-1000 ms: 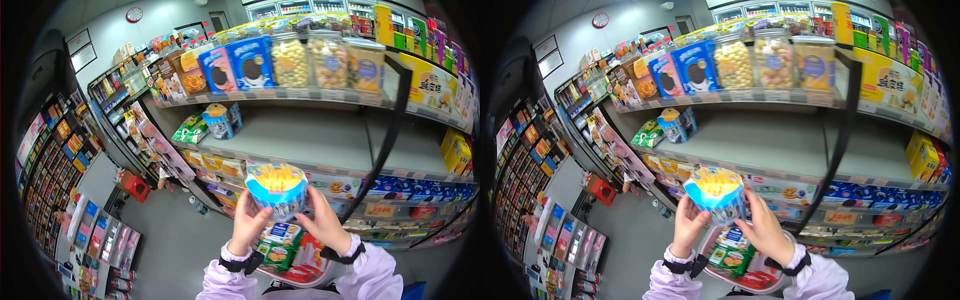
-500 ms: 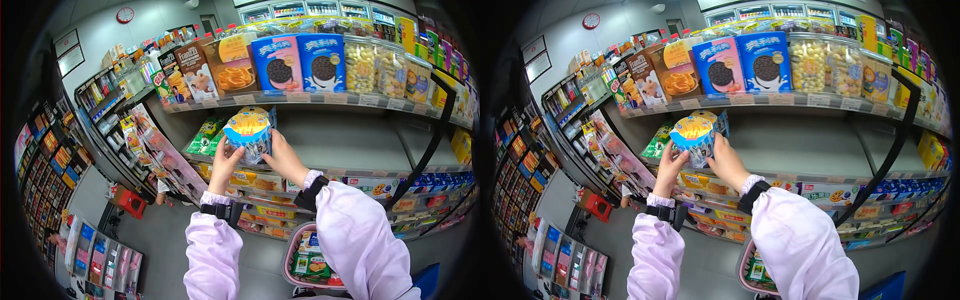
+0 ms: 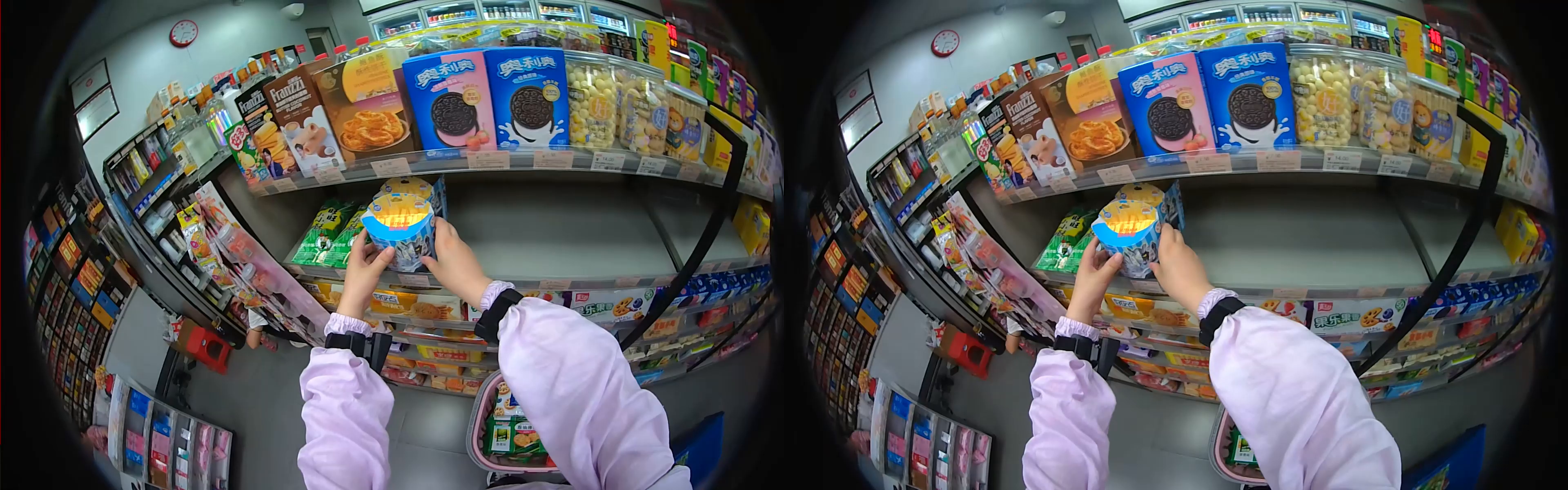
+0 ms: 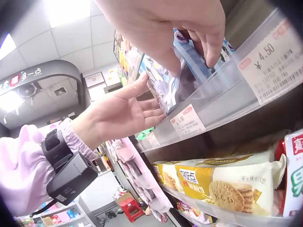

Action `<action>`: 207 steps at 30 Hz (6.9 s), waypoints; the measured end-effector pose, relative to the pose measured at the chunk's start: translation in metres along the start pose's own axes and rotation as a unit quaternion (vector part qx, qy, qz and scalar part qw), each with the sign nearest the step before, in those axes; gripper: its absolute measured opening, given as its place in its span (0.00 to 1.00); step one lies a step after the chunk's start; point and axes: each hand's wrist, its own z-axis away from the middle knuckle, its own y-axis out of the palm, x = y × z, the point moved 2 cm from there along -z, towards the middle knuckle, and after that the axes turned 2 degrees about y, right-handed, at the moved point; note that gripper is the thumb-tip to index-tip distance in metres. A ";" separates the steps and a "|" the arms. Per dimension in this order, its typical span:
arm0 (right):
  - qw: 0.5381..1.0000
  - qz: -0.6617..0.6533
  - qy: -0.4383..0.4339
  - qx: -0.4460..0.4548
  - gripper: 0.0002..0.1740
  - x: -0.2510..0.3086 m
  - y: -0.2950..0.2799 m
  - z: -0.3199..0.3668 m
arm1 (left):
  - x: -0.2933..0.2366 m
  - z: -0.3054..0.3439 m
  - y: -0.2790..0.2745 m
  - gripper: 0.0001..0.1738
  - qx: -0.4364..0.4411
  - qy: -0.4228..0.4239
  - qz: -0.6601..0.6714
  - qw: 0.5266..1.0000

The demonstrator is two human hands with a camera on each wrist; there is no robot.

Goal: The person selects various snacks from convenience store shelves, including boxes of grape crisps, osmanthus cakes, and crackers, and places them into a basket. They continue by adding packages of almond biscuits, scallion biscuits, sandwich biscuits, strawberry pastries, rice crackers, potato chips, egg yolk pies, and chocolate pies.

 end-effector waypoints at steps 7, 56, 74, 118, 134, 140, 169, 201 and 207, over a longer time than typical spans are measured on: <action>0.998 0.016 -0.018 -0.054 0.34 -0.004 0.006 0.000 | 0.001 -0.004 0.000 0.43 0.023 0.000 -0.009 1.000; 0.880 -0.230 0.404 -0.101 0.19 -0.249 -0.518 0.608 | 0.049 0.353 0.627 0.18 0.483 -0.122 0.006 0.867; 0.940 0.315 0.030 -0.130 0.33 -0.246 -0.751 0.342 | -0.071 0.167 0.809 0.48 0.374 0.139 0.020 0.917; 0.998 0.044 0.046 -0.031 0.53 -0.319 -0.706 0.251 | -0.064 0.103 0.798 0.55 0.388 0.125 0.012 0.913; 0.966 -0.142 0.187 0.107 0.36 -0.350 -0.684 0.273 | -0.063 0.117 0.796 0.44 0.380 0.122 -0.069 0.914; 0.984 -0.087 0.141 0.069 0.34 -0.335 -0.690 0.265 | -0.077 0.112 0.790 0.42 0.342 0.150 -0.096 0.923; 0.992 -0.066 -0.027 0.106 0.56 -0.221 -0.581 0.315 | -0.110 0.236 0.621 0.51 0.218 0.016 -0.114 0.969; 0.938 -0.250 -0.092 0.220 0.49 -0.162 -0.423 0.301 | -0.092 0.329 0.464 0.43 -0.025 -0.146 -0.005 0.989; 0.957 -0.244 -0.006 0.154 0.49 -0.131 -0.381 0.321 | -0.088 0.318 0.406 0.37 0.089 -0.140 -0.079 0.983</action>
